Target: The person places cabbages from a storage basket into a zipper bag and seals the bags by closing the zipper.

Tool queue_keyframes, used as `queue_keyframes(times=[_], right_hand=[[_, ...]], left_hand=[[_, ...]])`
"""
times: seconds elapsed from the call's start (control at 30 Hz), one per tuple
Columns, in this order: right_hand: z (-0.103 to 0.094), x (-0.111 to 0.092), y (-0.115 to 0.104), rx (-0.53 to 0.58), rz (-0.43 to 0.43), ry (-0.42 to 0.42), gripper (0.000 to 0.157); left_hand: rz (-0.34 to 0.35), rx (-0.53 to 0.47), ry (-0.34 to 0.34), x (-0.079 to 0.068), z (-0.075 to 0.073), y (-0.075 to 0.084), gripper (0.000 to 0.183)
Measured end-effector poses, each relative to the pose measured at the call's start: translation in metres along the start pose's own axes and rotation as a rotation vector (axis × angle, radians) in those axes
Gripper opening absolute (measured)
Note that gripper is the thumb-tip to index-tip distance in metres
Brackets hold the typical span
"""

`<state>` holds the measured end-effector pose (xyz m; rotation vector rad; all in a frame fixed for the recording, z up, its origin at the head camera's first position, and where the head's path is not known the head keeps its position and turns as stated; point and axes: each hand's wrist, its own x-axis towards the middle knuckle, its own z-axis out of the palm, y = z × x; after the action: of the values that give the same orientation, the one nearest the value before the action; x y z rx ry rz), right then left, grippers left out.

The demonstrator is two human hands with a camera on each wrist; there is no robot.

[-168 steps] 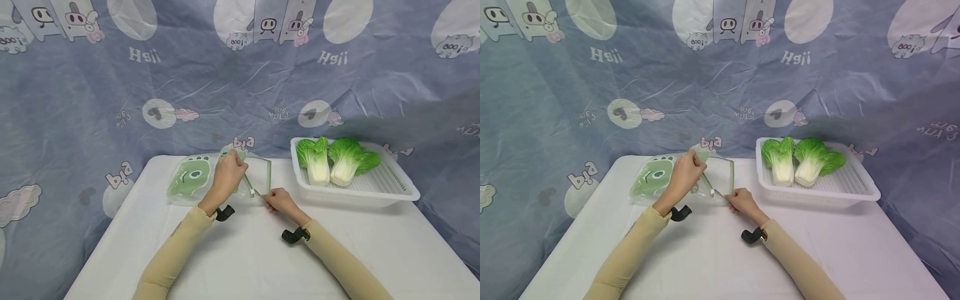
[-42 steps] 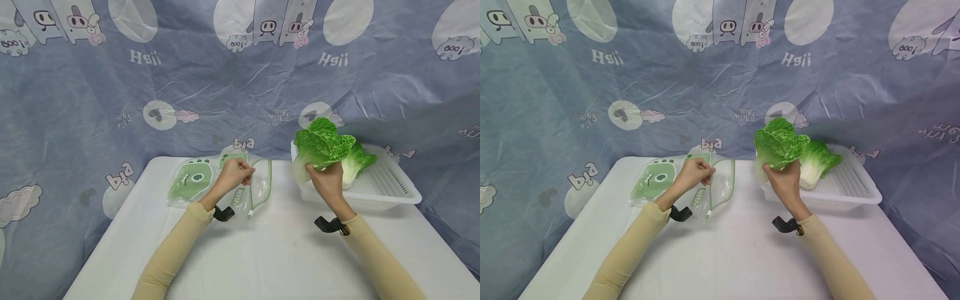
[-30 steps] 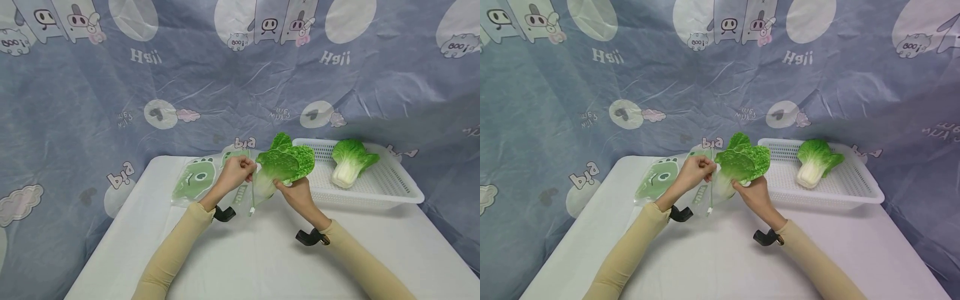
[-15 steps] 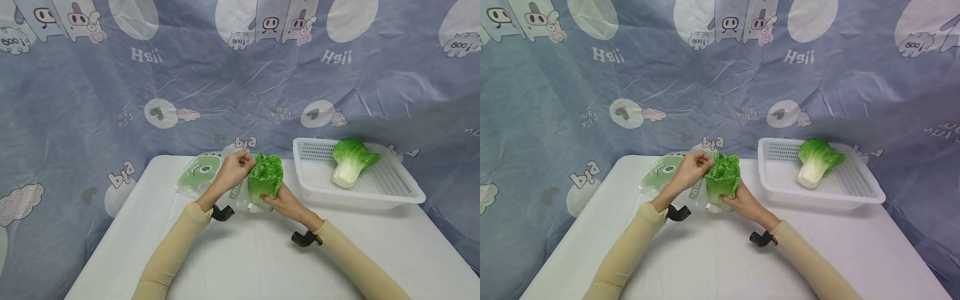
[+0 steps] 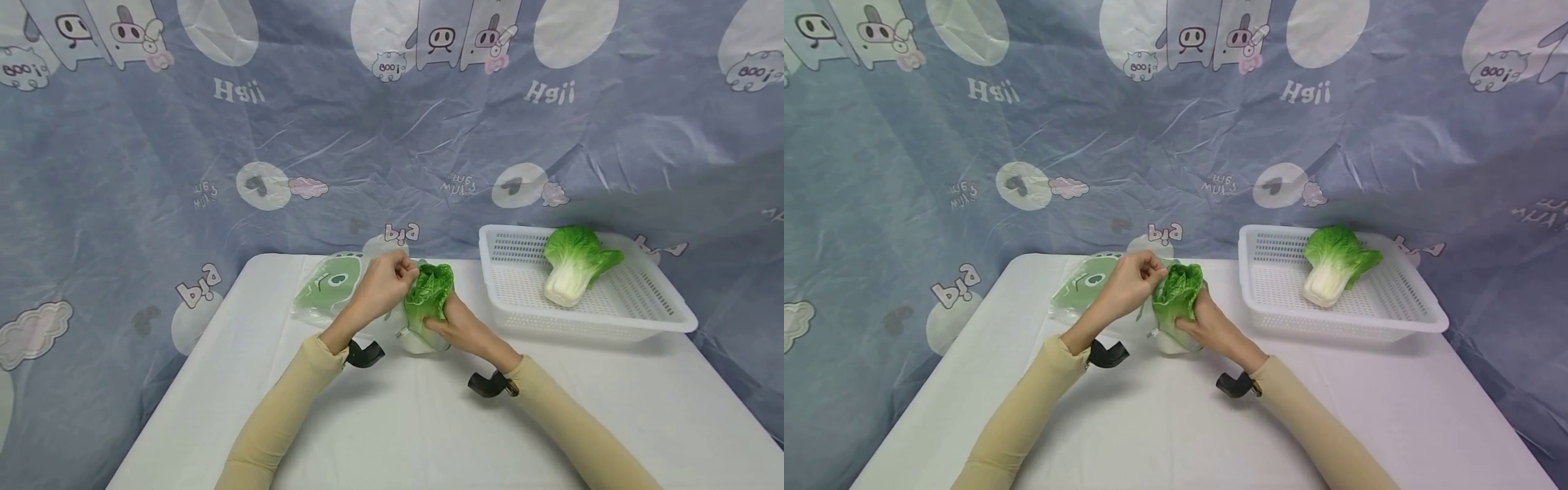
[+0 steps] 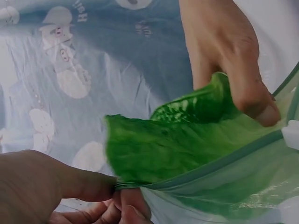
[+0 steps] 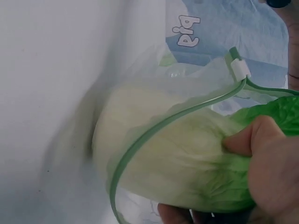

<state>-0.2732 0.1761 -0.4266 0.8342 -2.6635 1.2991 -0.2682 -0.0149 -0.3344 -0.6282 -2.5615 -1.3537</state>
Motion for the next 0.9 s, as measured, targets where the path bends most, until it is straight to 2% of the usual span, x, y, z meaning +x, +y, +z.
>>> queue_keyframes(times=[0.17,0.27,0.33,0.43,0.5,0.57,0.63,0.7,0.8,0.9], right_hand=[[0.003,0.001,-0.009,-0.030,-0.012,0.019,0.078],[0.001,0.000,-0.017,-0.060,0.008,-0.003,0.084],[-0.006,-0.004,-0.022,-0.055,0.040,-0.070,0.085],[-0.024,-0.009,-0.030,-0.019,0.115,-0.236,0.079],[-0.040,-0.013,-0.034,-0.026,0.148,-0.345,0.062],[-0.056,-0.014,-0.035,-0.049,0.179,-0.392,0.041],[-0.067,-0.012,-0.033,-0.068,0.198,-0.365,0.023],[-0.072,-0.008,-0.027,-0.079,0.226,-0.288,0.018],[-0.066,-0.001,-0.013,-0.033,0.265,-0.172,0.024],[-0.053,0.004,0.000,0.018,0.264,-0.103,0.030]], left_hand=[[0.034,0.055,-0.037,-0.007,-0.001,0.008,0.012],[0.023,0.086,-0.032,-0.007,-0.001,0.007,0.013],[0.004,0.087,-0.014,-0.006,-0.002,0.006,0.012],[-0.015,0.069,0.003,-0.004,-0.003,0.004,0.012],[-0.025,0.061,0.002,-0.003,-0.004,0.003,0.011],[-0.029,0.056,0.000,-0.002,-0.004,0.003,0.011],[-0.027,0.059,-0.002,-0.002,-0.005,0.003,0.011],[-0.027,0.065,-0.002,-0.001,-0.006,0.004,0.012],[-0.020,0.062,-0.005,-0.002,-0.007,0.004,0.012],[-0.011,0.054,-0.012,-0.002,-0.007,0.004,0.012]])
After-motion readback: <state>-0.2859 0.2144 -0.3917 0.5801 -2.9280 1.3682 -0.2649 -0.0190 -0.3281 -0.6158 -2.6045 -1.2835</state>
